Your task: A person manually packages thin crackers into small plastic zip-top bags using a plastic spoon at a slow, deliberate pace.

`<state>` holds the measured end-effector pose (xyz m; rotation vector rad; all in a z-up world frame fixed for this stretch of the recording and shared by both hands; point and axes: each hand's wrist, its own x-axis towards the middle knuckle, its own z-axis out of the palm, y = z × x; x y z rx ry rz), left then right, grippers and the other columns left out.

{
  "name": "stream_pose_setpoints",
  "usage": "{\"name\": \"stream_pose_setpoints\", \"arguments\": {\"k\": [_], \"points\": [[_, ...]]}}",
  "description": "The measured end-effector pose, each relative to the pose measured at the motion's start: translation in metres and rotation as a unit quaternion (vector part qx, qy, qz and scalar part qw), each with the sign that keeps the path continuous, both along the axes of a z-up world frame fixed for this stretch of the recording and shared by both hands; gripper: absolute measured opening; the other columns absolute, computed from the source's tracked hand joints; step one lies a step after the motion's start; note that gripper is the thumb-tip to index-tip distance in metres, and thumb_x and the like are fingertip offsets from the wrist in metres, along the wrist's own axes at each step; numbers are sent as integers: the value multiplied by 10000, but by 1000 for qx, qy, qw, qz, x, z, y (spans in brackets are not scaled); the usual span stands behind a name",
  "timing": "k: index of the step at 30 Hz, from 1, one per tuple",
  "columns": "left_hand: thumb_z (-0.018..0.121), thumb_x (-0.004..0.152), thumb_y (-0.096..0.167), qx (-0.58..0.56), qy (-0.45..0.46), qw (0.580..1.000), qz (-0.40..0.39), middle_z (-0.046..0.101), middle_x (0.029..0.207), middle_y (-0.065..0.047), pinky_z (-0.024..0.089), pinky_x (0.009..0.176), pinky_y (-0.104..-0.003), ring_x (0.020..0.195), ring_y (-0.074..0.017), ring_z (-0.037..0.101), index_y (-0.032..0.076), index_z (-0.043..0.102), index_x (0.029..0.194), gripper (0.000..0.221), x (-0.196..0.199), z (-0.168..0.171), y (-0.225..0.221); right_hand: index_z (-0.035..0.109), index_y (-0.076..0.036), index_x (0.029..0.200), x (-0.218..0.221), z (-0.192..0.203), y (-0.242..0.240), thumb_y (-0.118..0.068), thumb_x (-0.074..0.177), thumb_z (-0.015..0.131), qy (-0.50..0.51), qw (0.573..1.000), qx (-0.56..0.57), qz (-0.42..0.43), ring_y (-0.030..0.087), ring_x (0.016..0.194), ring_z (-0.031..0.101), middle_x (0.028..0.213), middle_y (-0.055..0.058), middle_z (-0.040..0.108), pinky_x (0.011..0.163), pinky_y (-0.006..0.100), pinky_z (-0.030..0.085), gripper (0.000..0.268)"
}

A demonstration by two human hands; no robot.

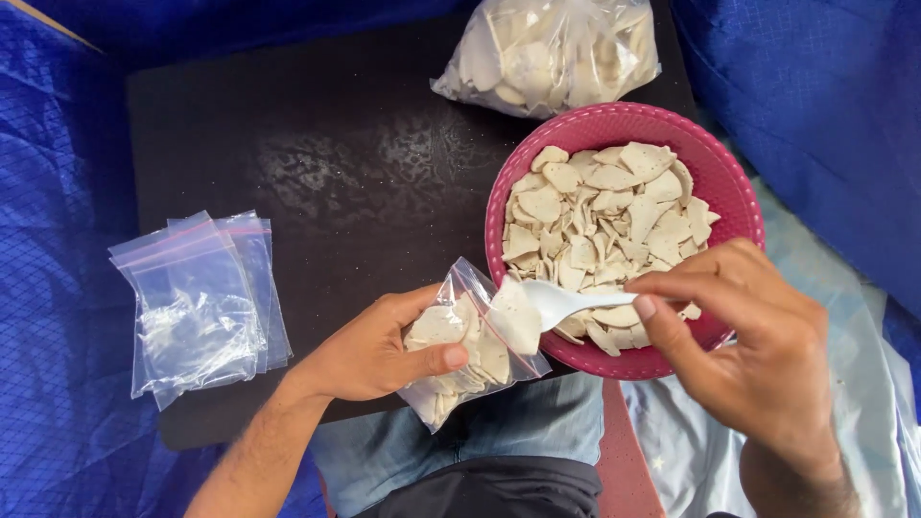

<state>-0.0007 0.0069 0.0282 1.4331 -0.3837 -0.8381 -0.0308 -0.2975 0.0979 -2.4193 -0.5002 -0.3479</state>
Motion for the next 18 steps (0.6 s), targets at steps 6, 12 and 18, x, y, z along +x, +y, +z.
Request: {"name": "stream_pose_setpoints", "arguments": {"k": [6,12,18], "points": [[692,925,350,-3,-33,999,7,713,1046,24,537,790,-229,895,-62,624,75,657,1262,436,-3,0,13,788,13,1029,-17,10,26,-46,962,762,-107,990,-93,6,251,754,595,887,125,702,783,380,451,93],[724,876,396,19,-29,999,29,695,996,37,531,734,-224,837,-65,625,109,670,1232,461,-7,1,27,759,-39,980,-15,12,40,-60,918,771,-78,992,-79,56,221,698,558,831,78,666,722,354,445,67],[770,855,333,1,-5,999,48,713,985,33,550,734,-222,841,-64,645,104,654,1232,456,-10,-3,38,797,25,970,-13,5,45,6,942,817,-150,984,-92,39,246,719,577,850,134,683,763,390,436,39]]}}
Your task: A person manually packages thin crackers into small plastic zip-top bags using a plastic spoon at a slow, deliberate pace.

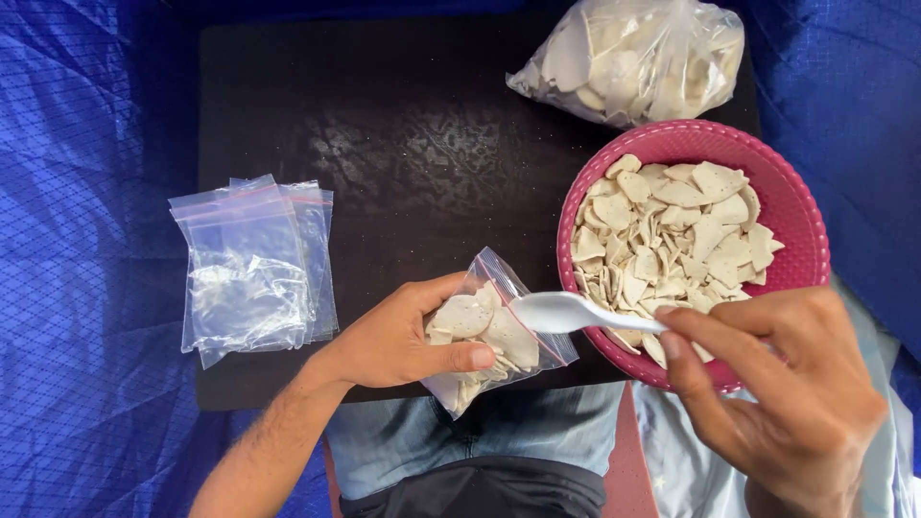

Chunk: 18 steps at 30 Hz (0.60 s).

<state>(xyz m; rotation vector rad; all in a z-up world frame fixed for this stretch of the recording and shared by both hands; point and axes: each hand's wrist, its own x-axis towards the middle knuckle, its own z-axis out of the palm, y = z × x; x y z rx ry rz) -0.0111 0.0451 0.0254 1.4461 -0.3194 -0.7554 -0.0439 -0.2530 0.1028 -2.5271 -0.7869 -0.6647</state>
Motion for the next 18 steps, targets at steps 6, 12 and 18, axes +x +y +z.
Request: {"name": "stream_pose_setpoints", "arguments": {"k": [6,12,18], "points": [[781,812,370,-13,20,998,59,733,1017,23,571,797,-233,884,-75,673,80,657,1252,542,-5,-2,5,791,73,1095,-3,-8,-25,14,1010,765,36,998,22,-39,308,888,577,958,178,687,889,442,426,107],[729,887,359,-58,30,979,195,750,1049,-14,562,821,-232,924,-89,687,64,685,1256,474,-10,-30,-4,789,77,1250,-3,-34,-57,82,1144,799,83,988,6,-133,300,1020,616,1055,184,678,1080,446,424,106],[690,887,379,-9,61,962,265,803,986,-55,576,805,-238,879,-115,725,39,776,1091,406,-6,-17,-6,815,-37,1163,-7,-48,-66,-123,1093,787,118,971,-87,-187,272,1011,662,1118,96,781,979,372,498,115]]}}
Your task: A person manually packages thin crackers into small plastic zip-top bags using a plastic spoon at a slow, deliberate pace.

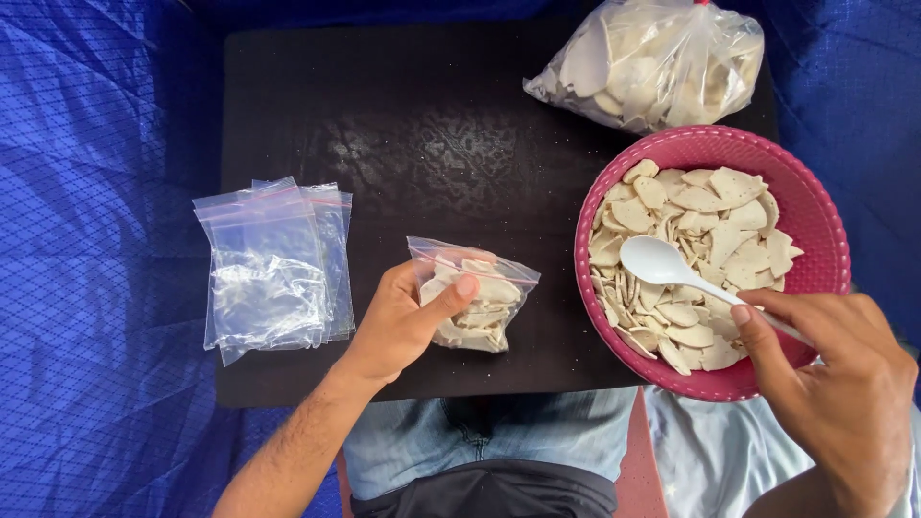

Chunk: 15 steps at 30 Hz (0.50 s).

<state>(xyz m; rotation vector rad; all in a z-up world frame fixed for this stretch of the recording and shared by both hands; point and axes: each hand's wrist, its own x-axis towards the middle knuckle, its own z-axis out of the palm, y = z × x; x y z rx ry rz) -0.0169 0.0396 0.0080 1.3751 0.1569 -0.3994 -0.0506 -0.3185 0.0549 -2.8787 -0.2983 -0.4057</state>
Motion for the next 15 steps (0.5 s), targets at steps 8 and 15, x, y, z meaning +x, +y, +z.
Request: {"name": "stream_pose_setpoints", "arguments": {"k": [8,15], "points": [[709,919,364,43,-86,991,91,723,830,23,520,693,-222,774,-76,640,78,788,993,306,-1,-15,6,812,-216,1108,-16,-9,-18,-329,980,770,75,994,-52,-58,186,946,703,955,-3,765,930,369,492,175],[744,894,292,-22,-81,984,156,793,999,-31,593,868,-274,951,-145,738,85,774,1072,275,-2,-13,7,791,177,1189,-36,12,27,90,1105,807,-89,993,69,34,331,857,649,997,252,740,893,462,465,121]]}}
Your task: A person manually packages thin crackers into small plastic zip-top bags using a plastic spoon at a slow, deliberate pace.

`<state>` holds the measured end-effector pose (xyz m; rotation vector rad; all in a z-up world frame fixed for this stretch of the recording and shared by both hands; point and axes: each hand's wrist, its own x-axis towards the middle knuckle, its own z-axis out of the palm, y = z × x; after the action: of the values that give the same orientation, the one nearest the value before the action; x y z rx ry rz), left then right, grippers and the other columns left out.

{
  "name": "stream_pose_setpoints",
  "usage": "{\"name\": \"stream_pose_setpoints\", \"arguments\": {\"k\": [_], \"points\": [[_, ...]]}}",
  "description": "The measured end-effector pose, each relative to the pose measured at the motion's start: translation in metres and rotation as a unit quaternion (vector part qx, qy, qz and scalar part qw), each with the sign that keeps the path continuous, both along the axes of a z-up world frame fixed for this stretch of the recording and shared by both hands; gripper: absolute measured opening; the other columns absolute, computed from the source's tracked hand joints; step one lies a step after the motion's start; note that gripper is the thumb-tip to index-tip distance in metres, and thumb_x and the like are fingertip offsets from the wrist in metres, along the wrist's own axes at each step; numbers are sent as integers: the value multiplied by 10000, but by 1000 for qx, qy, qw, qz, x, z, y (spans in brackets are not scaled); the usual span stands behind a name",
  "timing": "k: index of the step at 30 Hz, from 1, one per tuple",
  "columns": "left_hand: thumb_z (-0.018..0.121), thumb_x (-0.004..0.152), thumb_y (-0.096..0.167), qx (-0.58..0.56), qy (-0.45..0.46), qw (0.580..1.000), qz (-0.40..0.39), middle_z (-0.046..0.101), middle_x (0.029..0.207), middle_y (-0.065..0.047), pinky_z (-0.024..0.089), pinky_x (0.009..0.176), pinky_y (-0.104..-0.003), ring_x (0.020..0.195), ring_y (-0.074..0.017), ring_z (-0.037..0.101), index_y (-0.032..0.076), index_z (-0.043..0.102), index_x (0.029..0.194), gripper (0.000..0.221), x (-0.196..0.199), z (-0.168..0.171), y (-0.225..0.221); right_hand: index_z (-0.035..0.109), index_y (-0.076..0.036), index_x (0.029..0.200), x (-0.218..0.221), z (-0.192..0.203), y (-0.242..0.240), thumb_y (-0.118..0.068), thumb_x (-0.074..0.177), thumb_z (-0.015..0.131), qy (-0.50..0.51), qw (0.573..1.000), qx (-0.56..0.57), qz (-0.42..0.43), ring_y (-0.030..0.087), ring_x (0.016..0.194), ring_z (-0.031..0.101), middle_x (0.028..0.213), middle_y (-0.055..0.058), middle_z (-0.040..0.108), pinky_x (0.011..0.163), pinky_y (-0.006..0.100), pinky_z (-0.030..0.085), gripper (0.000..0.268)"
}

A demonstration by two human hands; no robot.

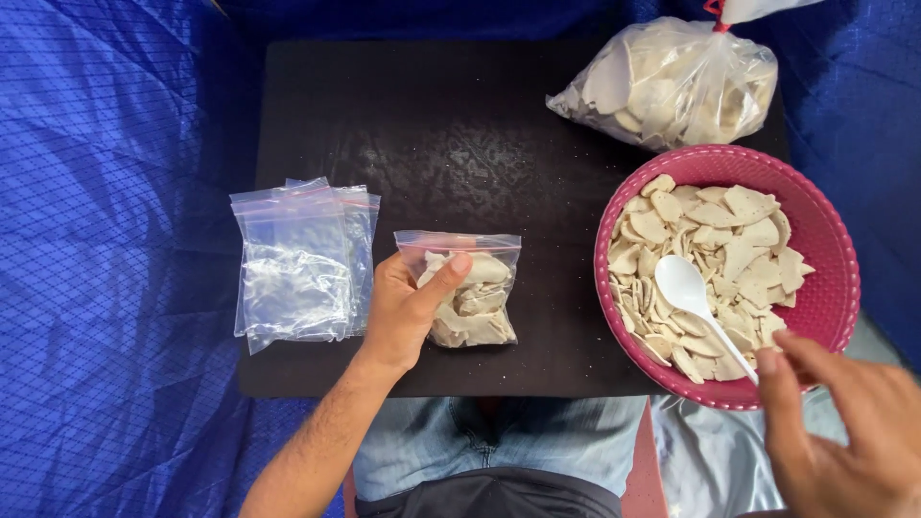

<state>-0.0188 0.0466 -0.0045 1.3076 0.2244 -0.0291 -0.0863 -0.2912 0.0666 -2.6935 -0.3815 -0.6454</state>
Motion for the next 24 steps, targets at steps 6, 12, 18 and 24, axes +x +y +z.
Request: {"name": "stream_pose_setpoints", "arguments": {"k": [6,12,18,24], "points": [[705,919,352,-57,-17,998,-20,800,1075,-97,607,873,-284,989,-174,754,80,747,1111,335,-12,-4,-1,700,23,1151,23,0,126,-116,904,756,38,966,169,190,237,889,704,1081,159,738,847,321,579,289],[794,917,258,-53,-74,995,52,769,900,-63,568,870,-304,906,-78,637,64,796,1031,226,-28,-13,-4,637,70,1307,61,-46,172,-104,895,780,155,882,404,186,270,1094,644,1205,186,670,908,381,571,469],[793,915,241,-65,-106,991,57,780,951,-106,559,879,-317,940,-109,660,34,793,1043,243,-32,-29,-3,753,78,1006,70,-71,174,-11,899,768,205,827,496,167,190,825,664,905,179,734,719,322,582,140],[819,887,204,-67,-124,989,51,782,956,-129,571,873,-347,955,-130,681,21,788,1035,237,-29,-31,-2,757,65,989,71,-73,178,-39,914,754,203,820,514,150,163,786,615,875,166,733,692,309,545,129]]}}
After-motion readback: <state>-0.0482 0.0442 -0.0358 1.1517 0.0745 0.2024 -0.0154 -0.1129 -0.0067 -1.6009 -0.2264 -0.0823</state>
